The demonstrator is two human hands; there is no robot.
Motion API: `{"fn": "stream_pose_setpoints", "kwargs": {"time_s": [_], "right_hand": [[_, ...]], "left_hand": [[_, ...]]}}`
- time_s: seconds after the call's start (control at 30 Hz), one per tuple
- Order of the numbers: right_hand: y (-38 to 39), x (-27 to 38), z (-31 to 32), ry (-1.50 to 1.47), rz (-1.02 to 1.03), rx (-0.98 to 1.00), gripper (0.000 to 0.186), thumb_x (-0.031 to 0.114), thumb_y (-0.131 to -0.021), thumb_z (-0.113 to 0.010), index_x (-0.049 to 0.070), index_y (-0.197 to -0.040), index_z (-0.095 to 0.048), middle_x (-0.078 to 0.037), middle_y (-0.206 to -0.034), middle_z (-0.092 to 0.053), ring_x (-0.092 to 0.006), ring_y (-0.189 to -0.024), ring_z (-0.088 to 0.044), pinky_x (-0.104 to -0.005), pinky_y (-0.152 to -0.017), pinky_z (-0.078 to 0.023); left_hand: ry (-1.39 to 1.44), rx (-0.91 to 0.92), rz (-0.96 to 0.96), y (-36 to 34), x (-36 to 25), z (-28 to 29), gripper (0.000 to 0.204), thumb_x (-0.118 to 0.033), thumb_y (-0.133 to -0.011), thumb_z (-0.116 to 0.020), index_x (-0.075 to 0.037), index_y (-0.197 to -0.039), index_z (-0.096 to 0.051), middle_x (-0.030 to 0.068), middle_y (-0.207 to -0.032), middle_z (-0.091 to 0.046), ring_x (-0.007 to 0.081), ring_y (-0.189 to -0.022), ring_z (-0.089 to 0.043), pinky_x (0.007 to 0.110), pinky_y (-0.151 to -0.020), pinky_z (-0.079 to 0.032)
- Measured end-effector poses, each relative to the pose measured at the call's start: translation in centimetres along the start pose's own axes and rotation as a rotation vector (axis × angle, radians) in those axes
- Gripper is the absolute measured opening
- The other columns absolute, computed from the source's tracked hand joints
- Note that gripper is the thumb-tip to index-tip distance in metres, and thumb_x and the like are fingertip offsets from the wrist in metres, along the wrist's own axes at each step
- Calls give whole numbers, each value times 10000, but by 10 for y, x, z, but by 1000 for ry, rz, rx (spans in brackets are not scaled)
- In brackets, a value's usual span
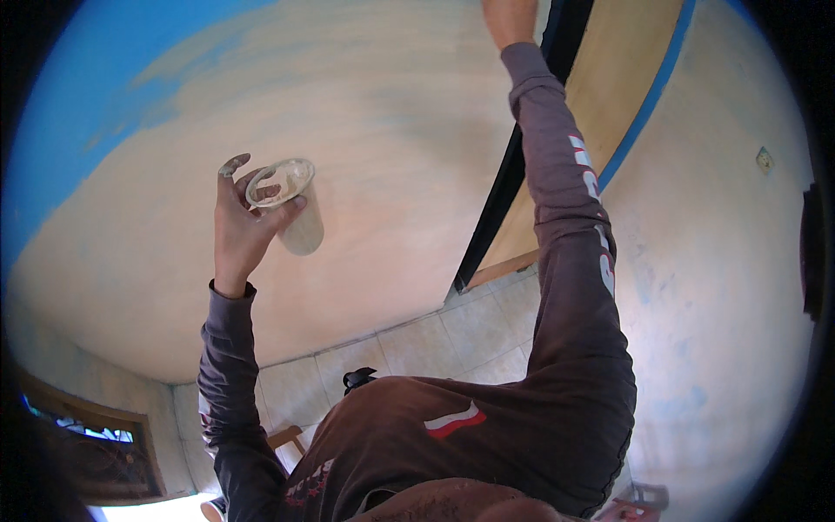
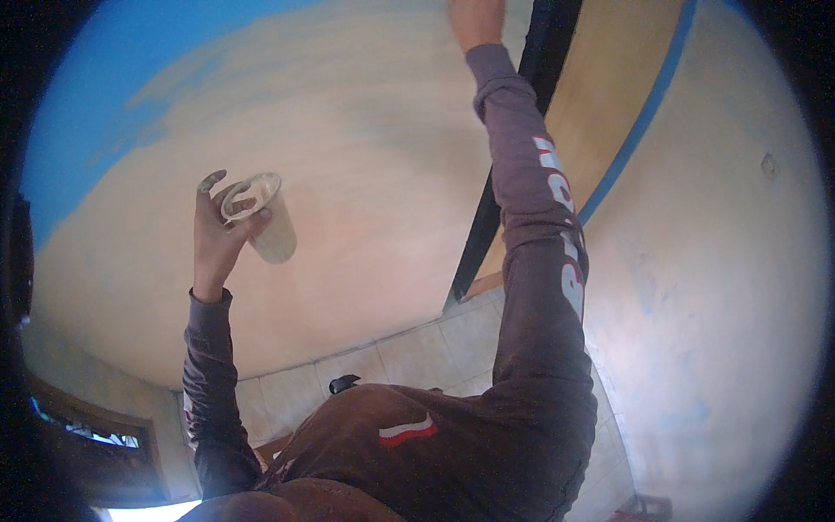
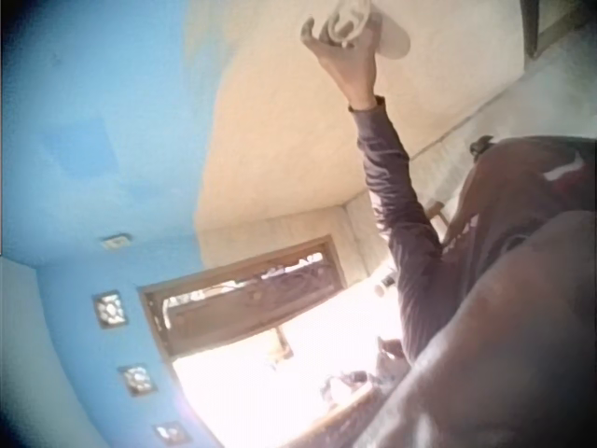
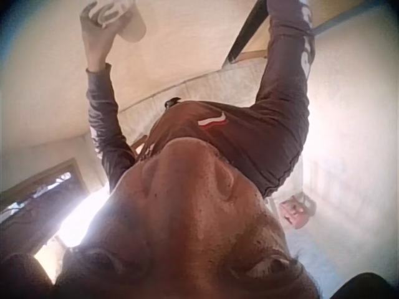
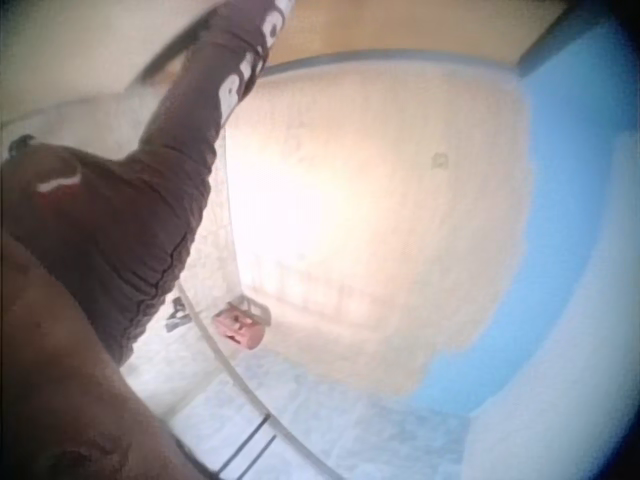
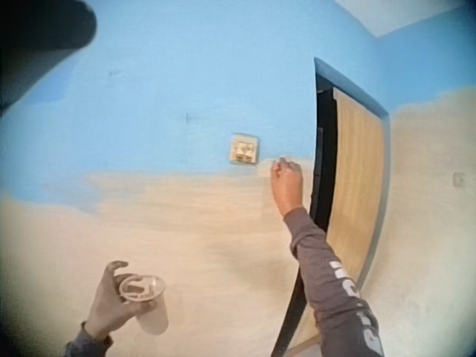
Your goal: The person paints the ceiling with a small brush, repeatedly dipping it into a container of beige paint held in the other hand. They apply the paint in short strokes along the edge where the ceiling meets the wall, gradually covering the blue surface.
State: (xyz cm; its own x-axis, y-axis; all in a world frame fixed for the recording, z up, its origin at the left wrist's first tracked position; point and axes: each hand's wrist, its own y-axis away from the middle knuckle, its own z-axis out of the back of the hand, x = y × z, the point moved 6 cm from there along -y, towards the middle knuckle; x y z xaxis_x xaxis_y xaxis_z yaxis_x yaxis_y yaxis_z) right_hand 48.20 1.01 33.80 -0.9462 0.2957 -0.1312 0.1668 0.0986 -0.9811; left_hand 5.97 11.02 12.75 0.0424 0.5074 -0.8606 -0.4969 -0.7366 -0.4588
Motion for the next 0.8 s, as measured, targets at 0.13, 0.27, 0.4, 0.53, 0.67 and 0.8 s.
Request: {"fn": "stream_pose_setpoints", "kwargs": {"time_s": [0.13, 0.27, 0.4, 0.53, 0.67, 0.8], "right_hand": [[2, 50, -5, -90, 24, 150, 210, 128, -965, -636, -68, -1010, -696, -234, -900, -664, -411, -927, -625, -498, -819, -528], [3, 77, 7, -220, 15, 172, 172, 116, -963, -638, -49, -919, -664, -220, -891, -650, -411, -928, -613, -487, -817, -516], [2, 69, 22, -210, 64, 3, 199, 119, -979, -618, -48, -872, -624, -213, -832, -633, -407, -842, -604, -491, -761, -511], [-24, 22, 57, -192, -152, 29, 315, 119, -1005, -584, -33, -756, -464, -255, -698, -394, -320, -565, -371, -433, -554, -416], [-34, -48, 72, -174, -68, -156, 236, 153, -1018, -590, -40, -920, -685, -269, -823, -644, -368, -717, -645, -433, -662, -508], [-33, -110, 45, 50, -78, -41, 269, 188, -1025, -581, -37, -1017, -728, -267, -948, -705, -441, -901, -673, -502, -786, -533]], "left_hand": [[19, 9, -19, -1, 3, 0, 949, -177, -762, -910, 32, -1477, -322, 219, -1287, -634, 289, -1185, -652, 409, -932, -597], [7, 10, -13, 1, 1, -3, 945, -179, -763, -909, 26, -1479, -327, 215, -1285, -635, 285, -1179, -652, 406, -932, -596], [26, 12, -10, 0, 2, -4, 950, -177, -762, -909, 26, -1482, -323, 215, -1281, -636, 284, -1178, -653, 407, -935, -595], [-12, 17, -13, 0, -1, -1, 905, -149, -782, -877, 3, -1482, -324, 231, -1319, -605, 304, -1202, -641, 430, -925, -613], [12, 15, -28, -2, -1, -4, 925, -159, -774, -892, 11, -1483, -322, 226, -1308, -617, 295, -1191, -649, 420, -946, -599], [-11, -18, -38, -3, 1, 0, 957, -181, -759, -915, 36, -1478, -321, 222, -1286, -641, 284, -1172, -665, 409, -930, -600]]}}
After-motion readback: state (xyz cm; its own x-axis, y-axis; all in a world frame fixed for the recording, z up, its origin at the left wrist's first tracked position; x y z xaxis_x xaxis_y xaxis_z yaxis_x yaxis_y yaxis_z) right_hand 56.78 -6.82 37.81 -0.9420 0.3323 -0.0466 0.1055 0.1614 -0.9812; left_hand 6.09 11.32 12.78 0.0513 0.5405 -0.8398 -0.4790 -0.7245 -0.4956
